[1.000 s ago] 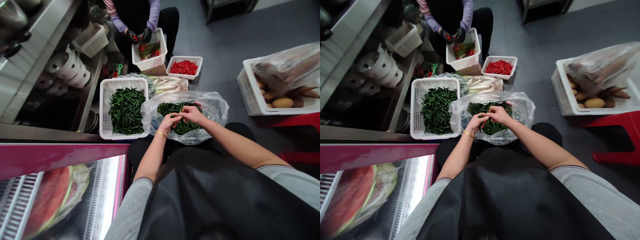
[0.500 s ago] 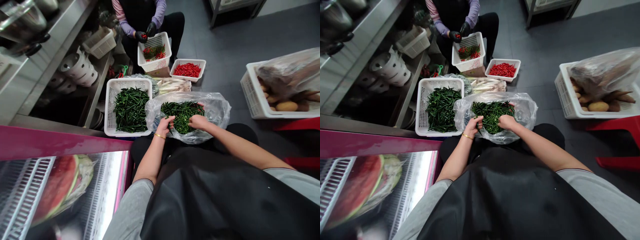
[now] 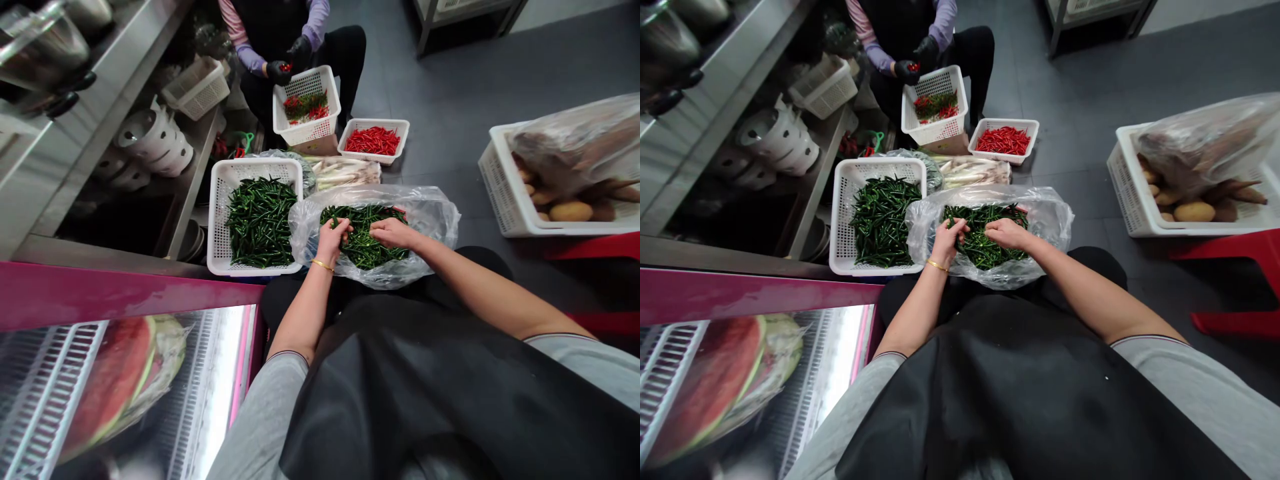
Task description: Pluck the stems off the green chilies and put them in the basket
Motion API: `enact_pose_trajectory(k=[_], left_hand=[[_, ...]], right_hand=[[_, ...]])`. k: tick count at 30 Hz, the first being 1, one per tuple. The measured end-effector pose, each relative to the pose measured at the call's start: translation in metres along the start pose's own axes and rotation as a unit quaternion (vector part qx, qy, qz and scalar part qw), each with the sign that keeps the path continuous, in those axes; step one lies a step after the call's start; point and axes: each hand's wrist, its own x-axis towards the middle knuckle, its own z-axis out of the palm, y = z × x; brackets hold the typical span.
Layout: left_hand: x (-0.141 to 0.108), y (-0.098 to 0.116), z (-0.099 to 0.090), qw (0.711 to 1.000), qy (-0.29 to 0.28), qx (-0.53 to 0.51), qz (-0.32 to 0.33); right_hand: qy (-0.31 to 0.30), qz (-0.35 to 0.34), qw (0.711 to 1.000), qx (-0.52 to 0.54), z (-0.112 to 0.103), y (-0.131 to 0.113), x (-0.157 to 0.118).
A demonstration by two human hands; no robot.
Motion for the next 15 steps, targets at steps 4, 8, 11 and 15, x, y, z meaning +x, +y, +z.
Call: enact_pose_trajectory(k=[4, 8, 11, 15], left_hand=[[-0.008, -0.003, -0.019, 0.999, 0.020, 0.037, -0.030], [-0.016, -0.011, -0.018, 0.995, -0.003, 0.098, -0.033], [-0.017, -0.013, -0.014, 0.993, -0.014, 0.099, -0.057], [-0.019, -0.021, -0.010, 0.988, -0.026, 0.107, -0.105]], right_hand=[[-0.051, 0.056, 0.997, -0.017, -0.008, 0.014, -0.009], [-0.027, 0.083, 0.961, -0.264, 0.004, 0.023, -0.016], [-0.015, 0.074, 0.942, -0.327, 0.019, 0.024, -0.011], [-0.011, 0.071, 0.949, -0.307, 0.025, 0.024, 0.000]])
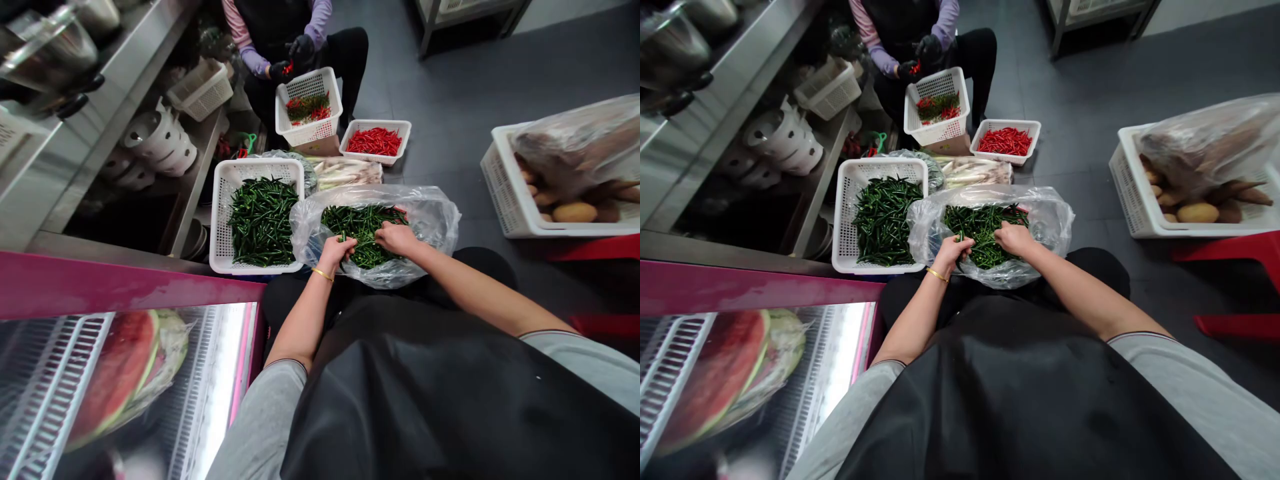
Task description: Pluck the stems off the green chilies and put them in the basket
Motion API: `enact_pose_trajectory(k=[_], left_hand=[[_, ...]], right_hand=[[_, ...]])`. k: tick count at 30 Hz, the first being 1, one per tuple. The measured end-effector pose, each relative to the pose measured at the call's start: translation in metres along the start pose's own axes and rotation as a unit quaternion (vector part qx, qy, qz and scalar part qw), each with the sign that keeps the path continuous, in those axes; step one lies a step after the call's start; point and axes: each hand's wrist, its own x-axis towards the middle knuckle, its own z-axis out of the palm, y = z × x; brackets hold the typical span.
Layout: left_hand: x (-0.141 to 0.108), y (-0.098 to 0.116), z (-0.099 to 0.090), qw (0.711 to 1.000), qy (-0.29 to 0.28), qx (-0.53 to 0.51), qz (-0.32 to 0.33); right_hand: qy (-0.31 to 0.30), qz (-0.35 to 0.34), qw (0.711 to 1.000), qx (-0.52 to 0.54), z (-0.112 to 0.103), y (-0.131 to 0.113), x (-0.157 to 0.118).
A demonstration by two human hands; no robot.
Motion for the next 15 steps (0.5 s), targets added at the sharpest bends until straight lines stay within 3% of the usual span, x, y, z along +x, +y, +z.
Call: enact_pose_trajectory(k=[3, 7, 10, 13, 15], left_hand=[[0.002, -0.010, 0.010, 0.999, 0.016, -0.015, -0.025], [0.005, -0.008, 0.022, 0.996, 0.018, -0.075, 0.047], [0.002, 0.006, 0.016, 0.994, -0.038, 0.004, 0.100], [-0.005, 0.023, 0.002, 0.976, -0.117, 0.133, 0.126], [-0.009, 0.030, -0.007, 0.966, -0.153, 0.155, 0.139]], right_hand=[[0.028, -0.003, 0.994, 0.105, -0.005, -0.003, -0.001], [0.036, -0.056, 0.957, 0.284, -0.018, -0.014, -0.012], [0.014, -0.054, 0.924, 0.378, -0.031, -0.021, -0.016], [0.036, -0.069, 0.905, 0.418, -0.040, -0.025, -0.012], [0.034, -0.102, 0.871, 0.479, -0.039, -0.030, -0.008]])
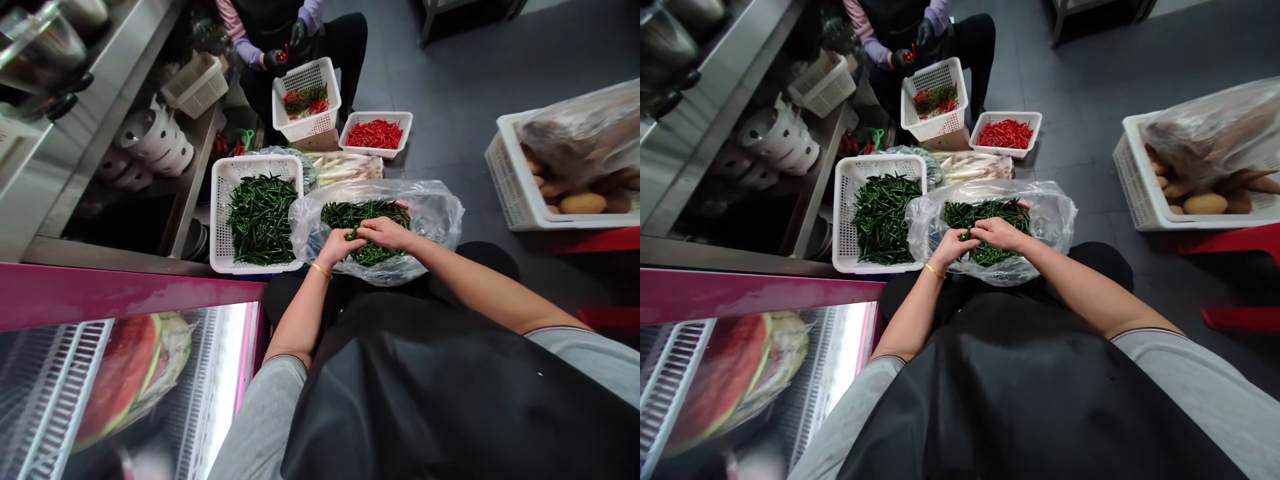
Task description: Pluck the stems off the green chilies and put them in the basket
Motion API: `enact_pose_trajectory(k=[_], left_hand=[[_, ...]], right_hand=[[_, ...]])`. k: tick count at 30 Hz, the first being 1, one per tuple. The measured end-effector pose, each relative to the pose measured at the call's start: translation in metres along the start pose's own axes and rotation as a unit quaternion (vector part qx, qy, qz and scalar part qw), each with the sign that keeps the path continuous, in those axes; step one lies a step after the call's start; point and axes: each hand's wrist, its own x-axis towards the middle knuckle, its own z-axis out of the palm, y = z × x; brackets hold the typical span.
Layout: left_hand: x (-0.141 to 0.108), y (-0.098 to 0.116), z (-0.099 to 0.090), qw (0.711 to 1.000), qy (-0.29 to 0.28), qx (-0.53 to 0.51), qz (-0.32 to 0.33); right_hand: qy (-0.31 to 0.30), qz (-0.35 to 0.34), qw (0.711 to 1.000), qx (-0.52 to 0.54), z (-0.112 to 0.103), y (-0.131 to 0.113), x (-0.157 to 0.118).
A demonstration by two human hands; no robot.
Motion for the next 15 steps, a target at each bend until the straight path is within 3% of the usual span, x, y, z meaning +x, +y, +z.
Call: enact_pose_trajectory(k=[4, 7, 9, 12, 15], left_hand=[[-0.004, -0.005, -0.009, 0.999, -0.011, -0.043, 0.022], [-0.010, -0.012, -0.015, 0.997, 0.020, -0.069, 0.009], [-0.018, -0.013, -0.022, 0.994, 0.049, -0.098, 0.010], [-0.024, -0.008, -0.033, 0.983, 0.110, -0.144, 0.036], [-0.013, -0.010, -0.033, 0.987, 0.129, -0.091, 0.009]], right_hand=[[0.019, 0.020, 0.977, 0.212, 0.025, 0.002, 0.012], [0.043, 0.069, 0.969, 0.231, 0.035, 0.004, 0.023], [0.084, 0.126, 0.965, 0.213, 0.030, 0.009, 0.029], [0.159, 0.207, 0.960, 0.102, 0.014, 0.023, 0.031], [0.103, 0.154, 0.969, -0.166, 0.019, 0.032, 0.030]])
